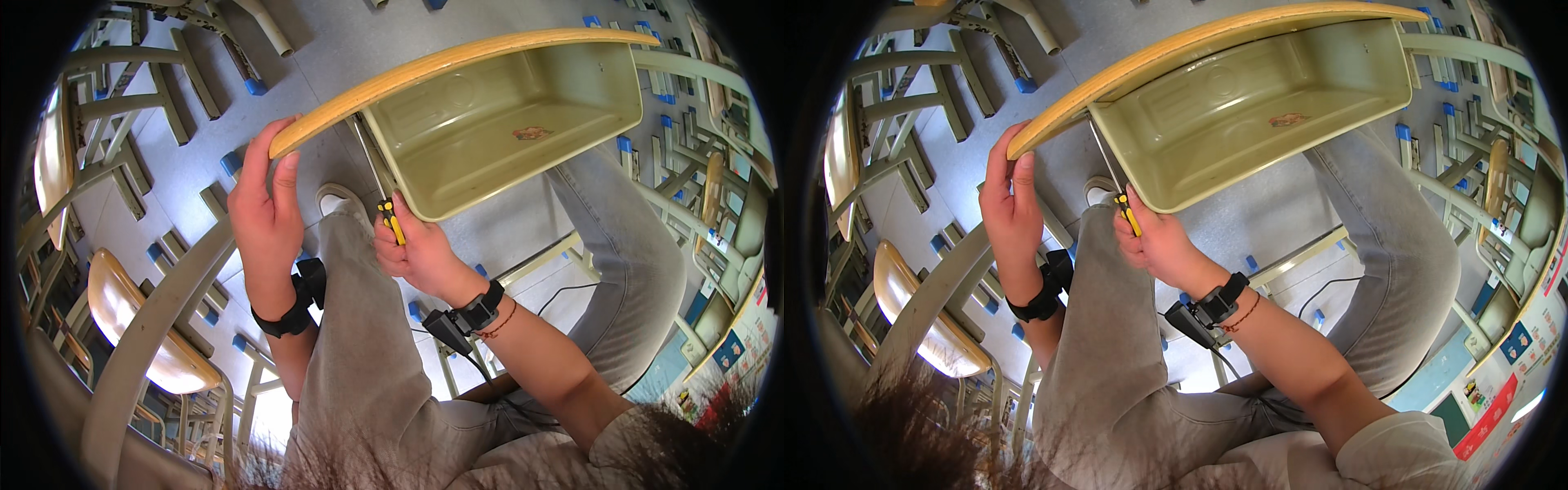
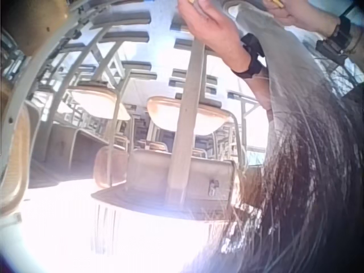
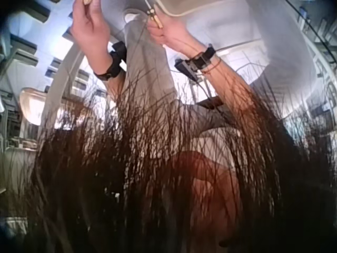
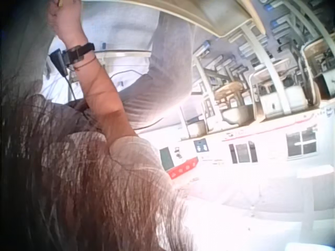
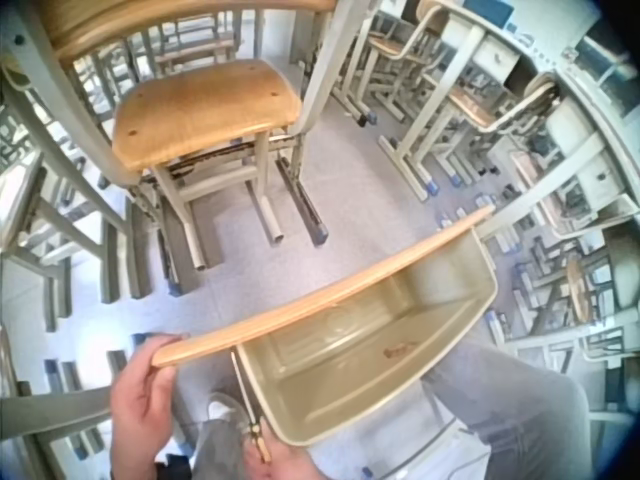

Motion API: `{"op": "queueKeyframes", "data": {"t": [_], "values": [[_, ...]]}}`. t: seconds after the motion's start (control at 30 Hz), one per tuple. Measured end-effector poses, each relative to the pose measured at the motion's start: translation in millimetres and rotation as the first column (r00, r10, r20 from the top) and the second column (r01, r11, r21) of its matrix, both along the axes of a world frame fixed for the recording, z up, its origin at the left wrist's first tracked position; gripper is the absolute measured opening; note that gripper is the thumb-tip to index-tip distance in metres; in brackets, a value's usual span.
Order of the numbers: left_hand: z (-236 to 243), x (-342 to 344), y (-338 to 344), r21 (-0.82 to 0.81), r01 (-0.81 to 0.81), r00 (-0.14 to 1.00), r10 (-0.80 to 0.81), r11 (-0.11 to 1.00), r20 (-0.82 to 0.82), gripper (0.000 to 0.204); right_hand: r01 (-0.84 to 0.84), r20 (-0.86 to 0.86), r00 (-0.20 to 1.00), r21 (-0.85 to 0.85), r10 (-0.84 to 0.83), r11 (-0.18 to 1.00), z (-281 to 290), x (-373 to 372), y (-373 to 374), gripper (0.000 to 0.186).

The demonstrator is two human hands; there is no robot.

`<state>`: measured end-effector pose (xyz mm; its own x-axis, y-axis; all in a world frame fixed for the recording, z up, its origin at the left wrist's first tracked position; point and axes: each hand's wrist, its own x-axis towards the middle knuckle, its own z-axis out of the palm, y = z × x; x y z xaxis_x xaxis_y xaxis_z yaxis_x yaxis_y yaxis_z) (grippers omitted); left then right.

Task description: Tightening screws on a school desk using a screwdriver.

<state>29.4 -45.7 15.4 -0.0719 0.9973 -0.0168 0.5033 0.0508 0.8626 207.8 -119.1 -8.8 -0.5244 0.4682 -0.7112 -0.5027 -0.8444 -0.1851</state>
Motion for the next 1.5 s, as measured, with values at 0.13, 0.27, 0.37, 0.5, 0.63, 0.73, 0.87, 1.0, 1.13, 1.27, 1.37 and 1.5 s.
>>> {"op": "queueKeyframes", "data": {"t": [0.13, 0.27, 0.37, 0.5, 0.63, 0.73, 0.87, 1.0, 1.13, 1.27, 1.37, 1.5], "values": [[2, 2, 2, 0.015, 0.010, 1.000, -0.010, 1.000, -0.014, 0.025, -0.111, 0.669, 0.735, 0.283, -0.113, 0.953, -13, -26, -9, 0.052], [0, -3, -1, 0.021, -0.006, 1.000, 0.007, 1.000, -0.020, 0.026, -0.329, 0.857, 0.467, 0.399, -0.219, 0.856, -8, -31, -14, 0.053], [-1, 0, 0, -0.021, -0.001, 1.000, 0.001, 1.000, -0.003, 0.026, -0.003, -0.030, 1.000, 0.057, 0.005, 0.998, -10, 0, -5, 0.054], [2, 1, 0, -0.019, 0.006, 1.000, -0.005, 1.000, 0.006, 0.025, 0.049, -0.605, 0.775, -0.234, -0.185, 0.971, -20, 18, 0, 0.052], [4, 2, 1, -0.016, 0.001, 1.000, -0.002, 1.000, -0.008, 0.025, 0.059, -0.600, 0.784, -0.186, -0.162, 0.981, -15, 12, -1, 0.051], [4, 0, 1, -0.012, 0.003, 1.000, -0.003, 1.000, 0.000, 0.025, 0.066, -0.206, 0.976, -0.027, -0.070, 0.997, -5, 5, -2, 0.051], [-1, 0, 0, 0.034, -0.002, 1.000, 0.002, 0.999, -0.002, 0.025, 0.025, 0.213, 0.976, 0.072, -0.040, 0.997, 10, -8, 0, 0.051], [0, 2, 1, 0.021, 0.003, 1.000, -0.003, 1.000, -0.002, 0.025, -0.002, 0.560, 0.823, 0.165, -0.092, 0.986, 14, -20, 0, 0.050], [-1, 0, 0, 0.023, 0.000, 1.000, 0.000, 1.000, 0.000, 0.025, 0.018, 0.383, 0.922, 0.071, -0.044, 0.997, 18, -11, -1, 0.046], [-2, 1, 0, 0.021, 0.000, 1.000, 0.000, 1.000, 0.014, 0.024, 0.068, -0.191, 0.977, -0.146, -0.096, 0.987, -1, 10, -3, 0.041], [-2, -1, 1, 0.030, 0.005, 1.000, -0.005, 1.000, 0.001, 0.024, 0.055, -0.429, 0.893, -0.191, -0.134, 0.980, -18, 25, -10, 0.038], [1, 1, 0, 0.005, -0.001, 1.000, 0.001, 1.000, -0.012, 0.024, -0.028, -0.685, 0.725, -0.139, -0.075, 0.990, -24, 37, -5, 0.036]]}}
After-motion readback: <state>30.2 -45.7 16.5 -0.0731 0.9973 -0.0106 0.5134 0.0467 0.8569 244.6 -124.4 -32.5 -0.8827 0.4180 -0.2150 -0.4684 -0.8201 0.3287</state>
